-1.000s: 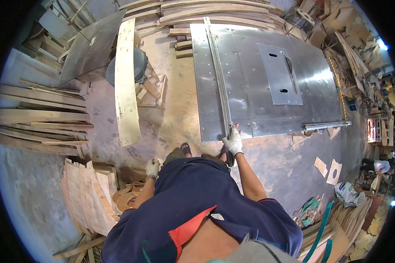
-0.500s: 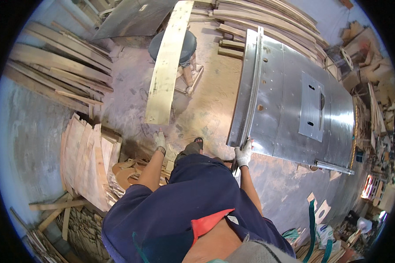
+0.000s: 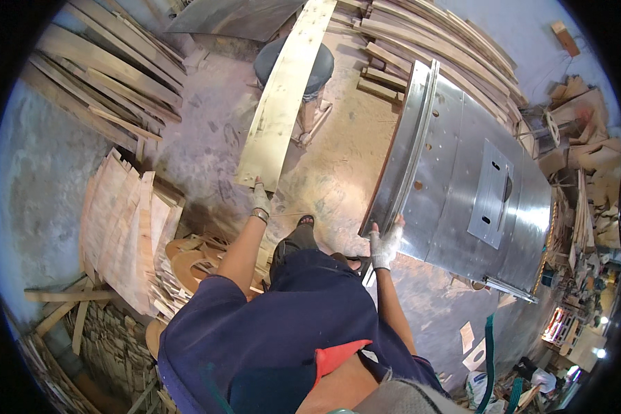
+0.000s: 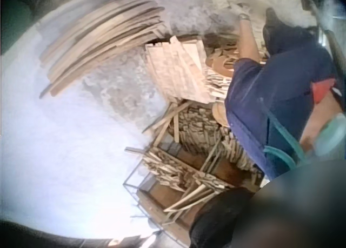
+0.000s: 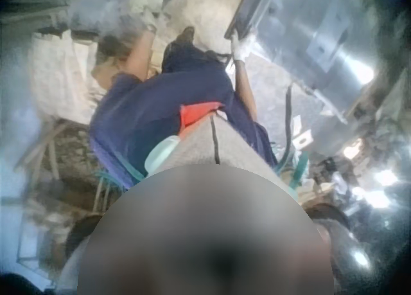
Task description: The person uses a table saw to cut multiple wooden planks into smaller pieces. They guide each plank through the saw blade, then remove the cut pieces and place them aside. The person also adjusts the saw's fence and measures the setup with a tape measure during the process.
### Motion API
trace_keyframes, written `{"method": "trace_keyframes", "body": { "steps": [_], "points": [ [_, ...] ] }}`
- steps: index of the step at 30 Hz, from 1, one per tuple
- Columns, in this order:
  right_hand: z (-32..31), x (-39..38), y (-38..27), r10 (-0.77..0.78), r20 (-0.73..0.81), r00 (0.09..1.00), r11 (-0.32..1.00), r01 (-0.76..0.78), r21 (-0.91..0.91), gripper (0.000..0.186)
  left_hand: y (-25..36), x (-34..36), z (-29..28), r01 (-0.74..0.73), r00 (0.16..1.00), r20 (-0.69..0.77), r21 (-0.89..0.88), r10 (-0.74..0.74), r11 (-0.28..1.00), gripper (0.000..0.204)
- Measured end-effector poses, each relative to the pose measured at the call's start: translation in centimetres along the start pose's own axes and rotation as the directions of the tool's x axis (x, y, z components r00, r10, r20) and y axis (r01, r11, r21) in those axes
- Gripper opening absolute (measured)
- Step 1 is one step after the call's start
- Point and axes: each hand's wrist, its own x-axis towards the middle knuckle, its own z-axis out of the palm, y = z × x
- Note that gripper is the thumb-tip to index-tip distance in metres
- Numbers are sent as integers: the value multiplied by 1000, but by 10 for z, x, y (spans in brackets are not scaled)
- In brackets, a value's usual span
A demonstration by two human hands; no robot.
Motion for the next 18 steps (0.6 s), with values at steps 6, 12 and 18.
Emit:
{"method": "trace_keyframes", "body": {
  "steps": [6, 12, 18],
  "points": [
    [52, 21, -88, -172, 316, 933, 976, 118, 185, 74, -2, -85, 34, -42, 986, 164, 26, 38, 999, 42],
    [120, 48, -131, 119, 826, 550, 554, -728, 405, 65, 10, -167, 40, 225, 940, 280, -80, -195, 971, 28],
    [93, 34, -168, 34, 917, 399, 397, -847, 354, 54, 30, -210, -3, 331, 805, 428, 250, -411, 910, 36]
  ]
}}
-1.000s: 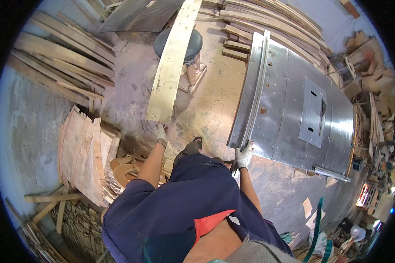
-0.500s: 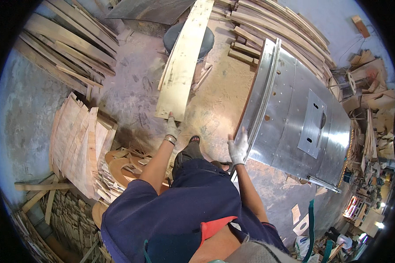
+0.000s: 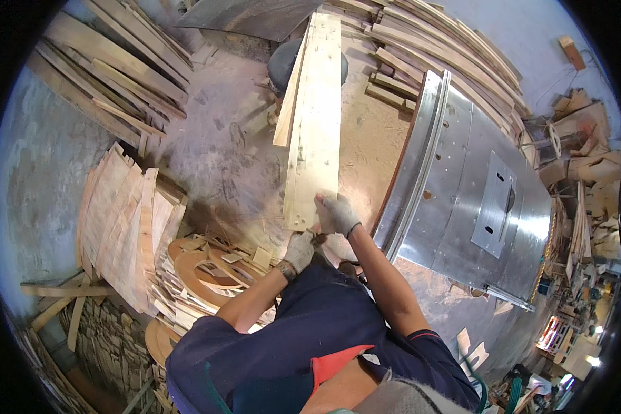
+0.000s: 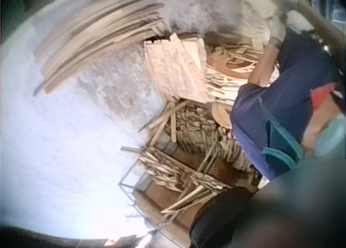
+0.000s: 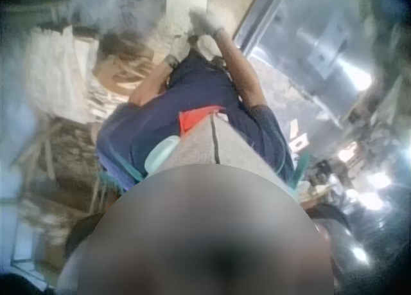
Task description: The person uses a table saw to cut multiple wooden planks into smaller pieces. They guide each plank through the saw blade, then remove the cut pieces and place them aside. The person also adjusts the saw's fence and measures the setup with a tape measure during the process.
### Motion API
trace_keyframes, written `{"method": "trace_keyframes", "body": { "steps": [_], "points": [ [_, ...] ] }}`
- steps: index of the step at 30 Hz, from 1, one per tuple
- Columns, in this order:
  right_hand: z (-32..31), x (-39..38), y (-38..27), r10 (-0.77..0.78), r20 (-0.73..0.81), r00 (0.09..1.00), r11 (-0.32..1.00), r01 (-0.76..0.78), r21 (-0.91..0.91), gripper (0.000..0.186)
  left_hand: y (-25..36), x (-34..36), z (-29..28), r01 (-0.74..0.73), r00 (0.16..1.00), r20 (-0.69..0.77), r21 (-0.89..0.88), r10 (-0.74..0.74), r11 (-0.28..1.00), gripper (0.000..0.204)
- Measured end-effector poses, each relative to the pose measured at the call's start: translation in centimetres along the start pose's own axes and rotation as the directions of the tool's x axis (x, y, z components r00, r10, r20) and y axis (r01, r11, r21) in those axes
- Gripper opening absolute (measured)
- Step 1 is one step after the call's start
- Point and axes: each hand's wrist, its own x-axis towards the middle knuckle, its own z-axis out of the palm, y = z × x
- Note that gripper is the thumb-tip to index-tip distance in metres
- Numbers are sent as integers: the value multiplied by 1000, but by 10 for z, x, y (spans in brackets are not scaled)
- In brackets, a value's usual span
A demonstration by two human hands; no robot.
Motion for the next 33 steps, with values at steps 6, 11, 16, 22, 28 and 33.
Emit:
{"method": "trace_keyframes", "body": {
  "steps": [6, 11, 16, 22, 28, 33],
  "points": [
    [-22, -83, -22, -389, -132, 912, 695, 197, -692, 38, 46, 2, -86, -106, 833, 394, 804, -390, 585, 33],
    [-79, -155, -14, -462, -163, 872, 593, 167, -787, 39, 75, 71, -81, -79, 964, 233, 710, -126, 700, 41],
    [-107, -247, -4, -502, -181, 845, 342, 2, -940, 36, 113, 131, 38, -325, 946, 200, 545, 257, 773, 61],
    [-118, -355, 56, -687, -264, 677, 278, -91, -956, 24, 114, 142, 136, -171, 945, 317, 278, 78, 945, 92],
    [-160, -419, 129, -812, -248, 528, 75, -327, -942, 27, 48, 98, 135, -164, 972, 223, 416, 74, 895, 39],
    [-224, -494, 188, -869, -374, 324, 294, -270, -917, 40, -38, -8, 167, -127, 963, 265, 294, 47, 947, 49]
  ]
}}
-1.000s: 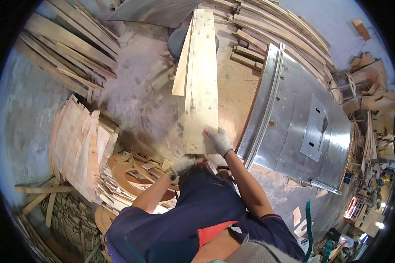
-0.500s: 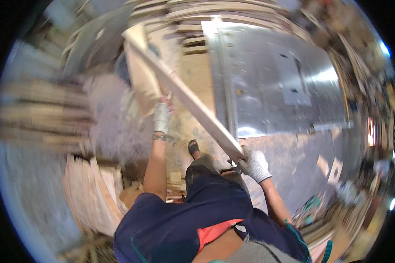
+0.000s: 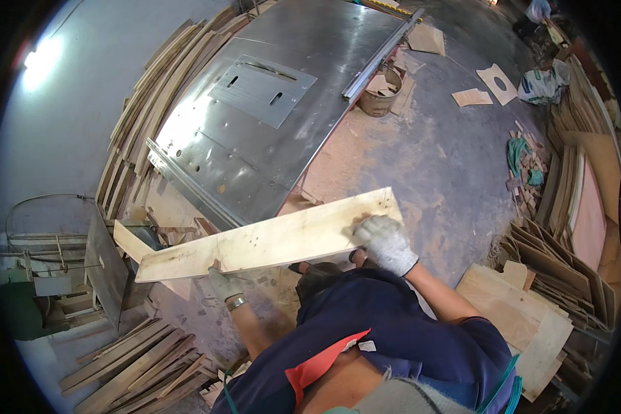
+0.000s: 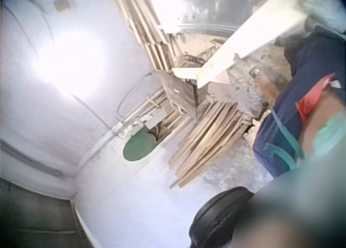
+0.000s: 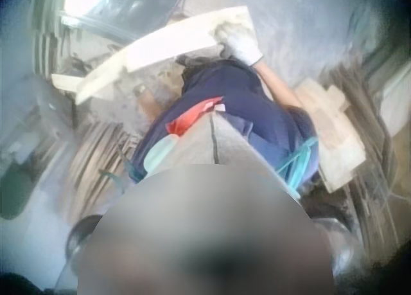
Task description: The person uses a table saw to cut multiple wooden planks into smaller pieces. They guide each plank through the saw blade, then remove the cut pieces and place them aside. The person also adjusts the saw's fence and measures the setup with a tape measure during the process.
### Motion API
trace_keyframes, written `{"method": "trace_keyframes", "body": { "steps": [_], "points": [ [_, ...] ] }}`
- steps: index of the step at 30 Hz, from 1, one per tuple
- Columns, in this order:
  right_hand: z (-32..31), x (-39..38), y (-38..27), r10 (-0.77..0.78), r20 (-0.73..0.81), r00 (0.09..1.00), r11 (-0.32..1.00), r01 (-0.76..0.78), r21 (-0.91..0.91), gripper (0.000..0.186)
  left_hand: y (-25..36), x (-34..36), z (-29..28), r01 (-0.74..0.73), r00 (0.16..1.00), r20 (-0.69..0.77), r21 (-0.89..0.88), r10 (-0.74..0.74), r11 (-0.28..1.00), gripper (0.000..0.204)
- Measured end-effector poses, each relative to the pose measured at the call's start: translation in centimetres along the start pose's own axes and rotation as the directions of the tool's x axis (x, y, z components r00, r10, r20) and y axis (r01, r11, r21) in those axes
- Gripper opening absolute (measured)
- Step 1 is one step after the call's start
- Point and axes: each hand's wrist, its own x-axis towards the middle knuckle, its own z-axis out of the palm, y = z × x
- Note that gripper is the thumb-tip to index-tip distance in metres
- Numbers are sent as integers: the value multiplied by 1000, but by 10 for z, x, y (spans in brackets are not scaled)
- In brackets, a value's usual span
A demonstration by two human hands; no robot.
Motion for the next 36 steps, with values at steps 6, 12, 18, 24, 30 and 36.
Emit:
{"method": "trace_keyframes", "body": {
  "steps": [6, 12, 18, 24, 30, 36],
  "points": [
    [-31, -25, 105, 216, -437, 873, 924, -327, -196, 46, -54, -78, 124, -35, 974, 219, -101, 57, 994, 51],
    [-65, -40, 172, 305, -751, 586, 800, -585, -132, 64, -71, -75, 201, 34, 763, 554, -549, 333, 835, 50],
    [-72, -41, 240, 308, -629, 714, 724, -605, -331, 61, -86, -22, 259, 606, 448, 793, -609, 412, 513, 51],
    [-70, 4, 336, 361, -783, 506, 870, -484, 88, 86, -139, 20, 278, 215, 557, 756, -532, 344, 819, 51],
    [-84, 106, 444, 622, -713, 325, 743, 43, 668, 145, -203, 66, 341, -483, 521, 771, -87, 366, 871, 50],
    [-126, 170, 557, 583, -652, 484, 729, 43, 684, 116, -261, 60, 401, 432, 540, 831, -407, 131, 805, 44]
  ]
}}
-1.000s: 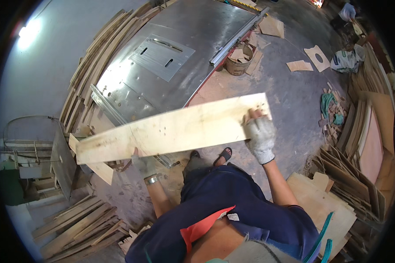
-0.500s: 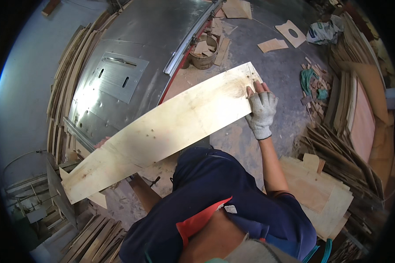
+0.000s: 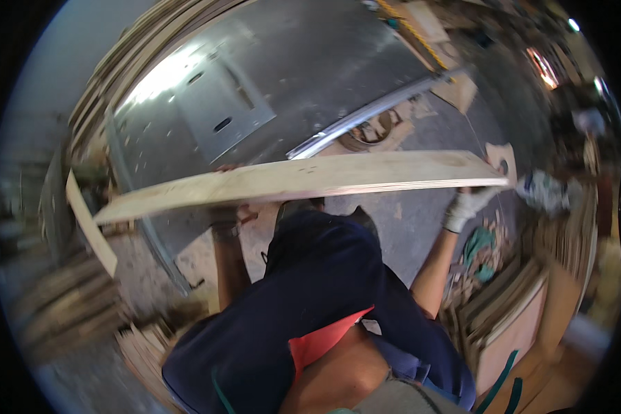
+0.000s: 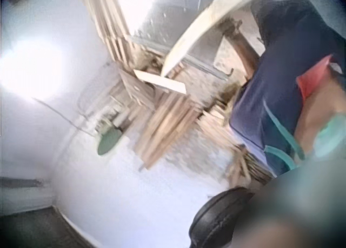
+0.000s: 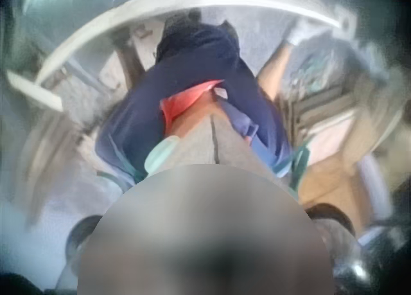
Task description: The person uses a table saw to cut multiple wooden planks into smaller pieces. They guide each plank through the saw blade, then remove the cut pieces and place them aside. The person also adjusts the saw's fence and measures the setup with a tape measure during the process.
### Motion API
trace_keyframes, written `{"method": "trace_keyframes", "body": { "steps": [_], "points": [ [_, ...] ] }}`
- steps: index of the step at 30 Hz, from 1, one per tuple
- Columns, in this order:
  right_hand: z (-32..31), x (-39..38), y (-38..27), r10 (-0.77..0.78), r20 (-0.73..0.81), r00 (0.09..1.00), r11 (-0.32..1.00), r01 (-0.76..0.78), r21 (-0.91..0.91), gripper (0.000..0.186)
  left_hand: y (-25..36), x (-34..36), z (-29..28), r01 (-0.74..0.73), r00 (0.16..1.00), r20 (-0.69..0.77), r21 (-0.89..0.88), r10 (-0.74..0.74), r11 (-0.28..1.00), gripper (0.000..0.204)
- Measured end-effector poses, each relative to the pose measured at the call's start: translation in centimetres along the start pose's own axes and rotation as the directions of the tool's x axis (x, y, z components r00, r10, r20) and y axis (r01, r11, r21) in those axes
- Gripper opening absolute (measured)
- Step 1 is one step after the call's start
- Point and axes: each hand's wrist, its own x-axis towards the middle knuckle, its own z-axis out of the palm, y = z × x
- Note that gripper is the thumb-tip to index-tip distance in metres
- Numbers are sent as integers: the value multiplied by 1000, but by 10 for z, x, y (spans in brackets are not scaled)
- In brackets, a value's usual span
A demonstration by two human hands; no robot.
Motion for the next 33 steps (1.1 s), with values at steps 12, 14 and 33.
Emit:
{"method": "trace_keyframes", "body": {
  "steps": [12, 14, 33],
  "points": [
    [82, 199, 117, 231, 222, 947, 936, -154, -317, 43, -140, 52, 82, -226, 448, -872, 105, 199, 968, 79],
    [118, 215, 122, 156, 304, 940, 925, -31, -379, 43, -149, 64, 76, -240, 404, -885, 141, 231, 961, 77],
    [301, 263, 295, 403, 784, 472, 541, 568, -620, 70, -192, 25, -24, -96, -184, -741, 667, 646, 739, 65]
  ]
}}
